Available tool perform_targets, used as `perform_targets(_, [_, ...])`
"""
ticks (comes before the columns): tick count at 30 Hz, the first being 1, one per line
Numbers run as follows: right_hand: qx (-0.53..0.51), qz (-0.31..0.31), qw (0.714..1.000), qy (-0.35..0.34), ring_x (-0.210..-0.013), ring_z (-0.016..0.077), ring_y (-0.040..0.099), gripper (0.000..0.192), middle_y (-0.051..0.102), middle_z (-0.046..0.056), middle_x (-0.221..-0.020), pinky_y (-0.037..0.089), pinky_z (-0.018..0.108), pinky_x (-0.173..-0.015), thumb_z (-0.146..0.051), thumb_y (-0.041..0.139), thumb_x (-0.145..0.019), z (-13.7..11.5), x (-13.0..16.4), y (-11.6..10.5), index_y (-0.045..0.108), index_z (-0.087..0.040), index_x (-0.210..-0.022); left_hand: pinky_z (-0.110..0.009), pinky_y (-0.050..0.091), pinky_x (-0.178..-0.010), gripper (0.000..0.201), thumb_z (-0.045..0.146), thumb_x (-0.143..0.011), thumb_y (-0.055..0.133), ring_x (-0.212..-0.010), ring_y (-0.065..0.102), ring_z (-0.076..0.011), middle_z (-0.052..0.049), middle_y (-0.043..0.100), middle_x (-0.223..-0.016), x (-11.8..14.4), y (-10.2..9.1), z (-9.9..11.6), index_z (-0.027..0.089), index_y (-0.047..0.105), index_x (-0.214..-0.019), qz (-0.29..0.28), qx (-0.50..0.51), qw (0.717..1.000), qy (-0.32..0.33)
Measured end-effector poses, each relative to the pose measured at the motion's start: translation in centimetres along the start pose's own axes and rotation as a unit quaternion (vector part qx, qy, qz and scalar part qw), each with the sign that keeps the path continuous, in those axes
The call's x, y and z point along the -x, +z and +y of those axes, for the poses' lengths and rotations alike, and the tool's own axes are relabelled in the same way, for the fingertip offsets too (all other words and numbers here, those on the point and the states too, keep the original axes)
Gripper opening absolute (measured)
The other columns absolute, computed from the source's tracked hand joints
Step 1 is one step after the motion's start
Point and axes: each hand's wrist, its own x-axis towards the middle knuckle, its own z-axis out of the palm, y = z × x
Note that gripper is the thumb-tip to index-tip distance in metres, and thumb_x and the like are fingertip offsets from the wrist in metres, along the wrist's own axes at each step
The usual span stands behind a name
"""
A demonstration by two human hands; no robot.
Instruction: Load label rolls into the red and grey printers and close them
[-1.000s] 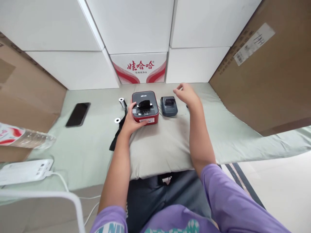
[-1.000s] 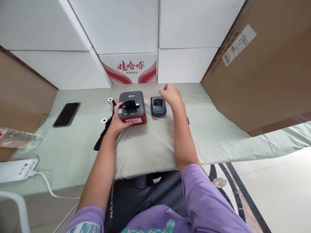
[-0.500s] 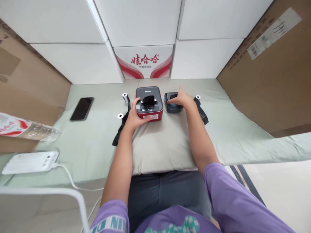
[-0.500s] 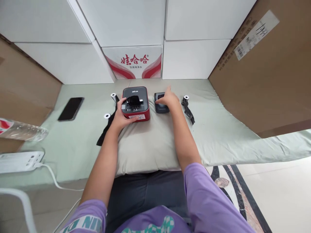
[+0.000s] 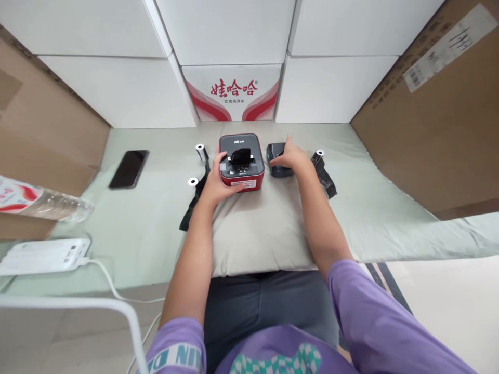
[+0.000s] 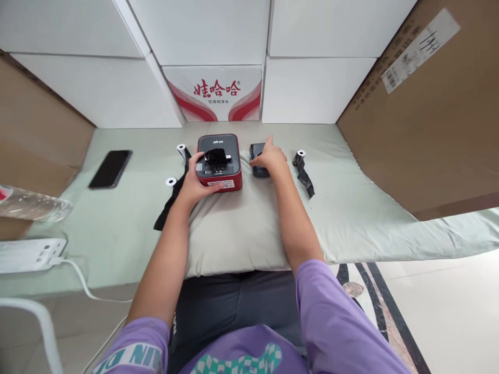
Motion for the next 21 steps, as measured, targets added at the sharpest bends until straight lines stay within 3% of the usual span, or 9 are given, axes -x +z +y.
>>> perform_targets(4, [-0.037,0.019,0.999,0.006,-0.135,0.0442,0.057,0.139,0.056,0.031,-0.147,0.047,0.062,-0.11,-0.034,0.094,-0.06,0.3,0.1,0.1,0.012,-0.015,-0.17,-0.049,0.036,-0.127,0.109,0.044,-0.056,0.099,-0.154,0.04,-0.0364,-0.016,0.031,-0.17,0.0,0.0,0.1,0.028,0.043,-0.149,0.003,0.004,1.0,-0.003])
perform_targets(7, [-0.053,0.056,0.997,-0.015,-0.134,0.0433,0.057,0.123,0.055,0.028,-0.148,0.046,0.061,-0.111,-0.039,0.089,-0.066,0.4,0.5,-0.6,0.023,-0.015,-0.167,-0.047,0.04,-0.125,0.105,0.044,-0.055,0.1,-0.151,0.045,-0.0356,-0.015,0.036,-0.167,-0.1,0.0,0.3,0.027,0.047,-0.145,0.013,0.003,1.0,-0.007])
perform_targets(11, [-0.064,0.133,0.984,-0.097,-0.141,0.0443,0.051,0.087,0.054,0.024,-0.15,0.042,0.063,-0.116,-0.045,0.077,-0.077,0.8,1.1,-2.7,0.048,-0.015,-0.154,-0.046,0.043,-0.123,0.102,0.045,-0.056,0.099,-0.15,0.047,-0.0349,-0.015,0.039,-0.166,0.0,0.1,0.4,0.027,0.048,-0.143,0.015,0.006,1.0,-0.005])
perform_targets(14, [-0.098,0.161,0.971,-0.147,-0.136,0.0414,0.055,0.065,0.061,0.021,-0.143,0.043,0.063,-0.114,-0.042,0.069,-0.083,1.2,1.6,-4.4,0.059,-0.015,-0.141,-0.046,0.044,-0.122,0.1,0.046,-0.057,0.099,-0.149,0.048,-0.0346,-0.015,0.04,-0.166,0.1,0.1,0.2,0.027,0.049,-0.142,0.016,0.003,1.0,-0.002])
perform_targets(21, [-0.149,0.207,0.954,-0.154,-0.12,0.0323,0.064,0.046,0.068,0.017,-0.129,0.049,0.054,-0.107,-0.039,0.064,-0.088,1.3,4.5,-7.7,0.066,-0.017,-0.129,-0.048,0.042,-0.124,0.105,0.048,-0.061,0.097,-0.152,0.045,-0.0342,-0.016,0.036,-0.167,0.1,0.1,0.6,0.027,0.043,-0.148,-0.004,0.007,1.0,0.004])
